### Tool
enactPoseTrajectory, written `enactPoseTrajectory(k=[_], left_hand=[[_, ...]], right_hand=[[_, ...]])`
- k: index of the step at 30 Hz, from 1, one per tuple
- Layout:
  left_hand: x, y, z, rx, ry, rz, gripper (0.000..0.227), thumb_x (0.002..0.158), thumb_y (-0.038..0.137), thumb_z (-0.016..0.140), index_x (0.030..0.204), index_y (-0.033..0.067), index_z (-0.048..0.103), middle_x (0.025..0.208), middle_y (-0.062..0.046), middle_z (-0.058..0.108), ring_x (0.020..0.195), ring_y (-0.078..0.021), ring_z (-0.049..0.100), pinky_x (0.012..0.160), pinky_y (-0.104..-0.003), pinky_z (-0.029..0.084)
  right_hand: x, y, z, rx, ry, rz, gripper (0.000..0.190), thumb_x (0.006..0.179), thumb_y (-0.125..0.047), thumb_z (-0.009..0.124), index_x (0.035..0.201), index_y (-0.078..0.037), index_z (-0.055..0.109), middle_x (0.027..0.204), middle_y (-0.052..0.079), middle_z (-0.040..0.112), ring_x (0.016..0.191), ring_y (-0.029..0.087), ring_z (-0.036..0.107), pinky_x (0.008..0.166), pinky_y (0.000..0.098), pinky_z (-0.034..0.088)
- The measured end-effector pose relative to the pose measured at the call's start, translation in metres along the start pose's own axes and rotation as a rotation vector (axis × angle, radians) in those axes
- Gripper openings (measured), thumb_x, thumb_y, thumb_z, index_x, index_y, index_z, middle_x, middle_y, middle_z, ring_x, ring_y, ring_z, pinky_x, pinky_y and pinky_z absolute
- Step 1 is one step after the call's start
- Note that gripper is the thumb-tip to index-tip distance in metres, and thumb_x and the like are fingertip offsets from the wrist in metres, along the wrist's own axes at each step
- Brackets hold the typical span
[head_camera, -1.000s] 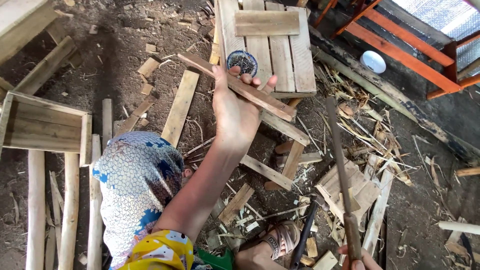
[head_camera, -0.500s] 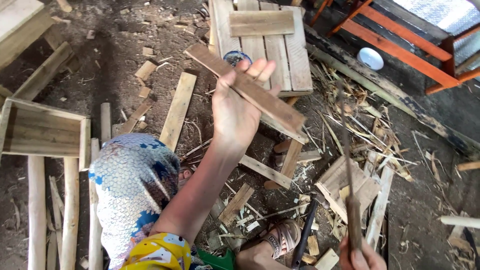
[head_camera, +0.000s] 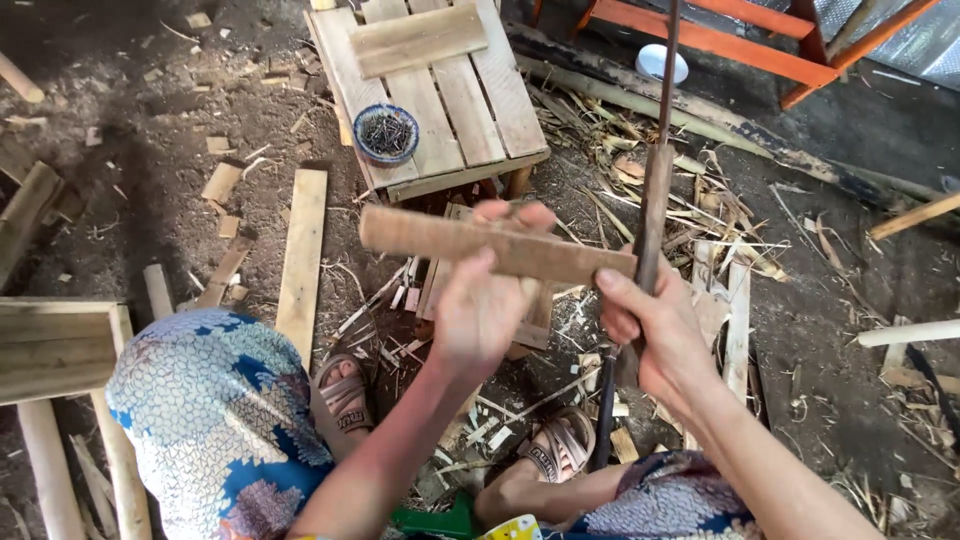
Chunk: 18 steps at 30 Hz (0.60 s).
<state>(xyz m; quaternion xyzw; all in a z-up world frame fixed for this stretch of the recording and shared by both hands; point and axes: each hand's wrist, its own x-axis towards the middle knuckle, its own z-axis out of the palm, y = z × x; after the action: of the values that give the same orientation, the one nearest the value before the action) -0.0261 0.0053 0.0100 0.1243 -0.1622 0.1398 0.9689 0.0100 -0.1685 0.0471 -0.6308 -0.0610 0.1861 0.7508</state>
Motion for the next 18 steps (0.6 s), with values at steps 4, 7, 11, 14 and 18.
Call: enactPoseTrajectory(k=[4,7,11,14,18], left_hand=[[-0.027,0.026,-0.023,0.489,-0.225,-0.373,0.035,0.092,0.007,0.042,0.126,0.0074,0.048,0.133,-0.018,0.049,0.126,-0.0272,0.047,0.108,-0.044,0.037],[-0.028,0.029,-0.045,0.336,-0.245,-0.585,0.045,0.092,0.017,0.040,0.136,0.0104,0.038,0.142,-0.020,0.039,0.121,-0.0363,0.048,0.097,-0.051,0.045],[-0.023,0.016,-0.012,0.581,-0.180,-0.760,0.076,0.086,0.006,0.044,0.151,0.0212,0.007,0.140,-0.032,0.028,0.108,-0.0423,0.054,0.084,-0.054,0.053],[-0.037,-0.005,-0.005,0.575,-0.178,-0.634,0.068,0.095,0.013,0.043,0.152,0.0156,0.005,0.105,-0.021,0.049,0.068,-0.0263,0.063,0.055,-0.036,0.058],[-0.035,0.017,-0.012,0.680,-0.081,-0.431,0.064,0.096,0.021,0.037,0.152,0.0224,0.006,0.086,-0.015,0.054,0.048,-0.0174,0.059,0.037,-0.023,0.050]], right_hand=[[0.018,-0.008,-0.012,-0.010,0.014,-0.030,0.020,0.084,-0.010,0.064,0.101,-0.010,0.053,0.068,-0.006,0.052,0.035,0.000,0.037,0.036,0.0139,0.035],[0.023,-0.011,-0.017,-0.027,0.000,-0.070,0.024,0.083,-0.010,0.065,0.103,-0.010,0.052,0.068,-0.007,0.049,0.034,-0.001,0.036,0.035,0.0132,0.035],[0.030,-0.003,-0.008,-0.113,-0.050,-0.113,0.023,0.084,-0.005,0.062,0.105,-0.009,0.055,0.070,-0.001,0.054,0.032,0.002,0.039,0.032,0.0151,0.034],[0.027,-0.006,0.019,-0.170,-0.079,-0.240,0.022,0.084,-0.005,0.063,0.104,-0.007,0.053,0.062,0.000,0.050,0.031,0.003,0.038,0.033,0.0160,0.033],[0.004,-0.020,0.041,-0.316,-0.096,-0.372,0.031,0.091,-0.015,0.053,0.119,-0.005,0.051,0.051,0.002,0.041,0.032,0.005,0.037,0.035,0.0156,0.027]])
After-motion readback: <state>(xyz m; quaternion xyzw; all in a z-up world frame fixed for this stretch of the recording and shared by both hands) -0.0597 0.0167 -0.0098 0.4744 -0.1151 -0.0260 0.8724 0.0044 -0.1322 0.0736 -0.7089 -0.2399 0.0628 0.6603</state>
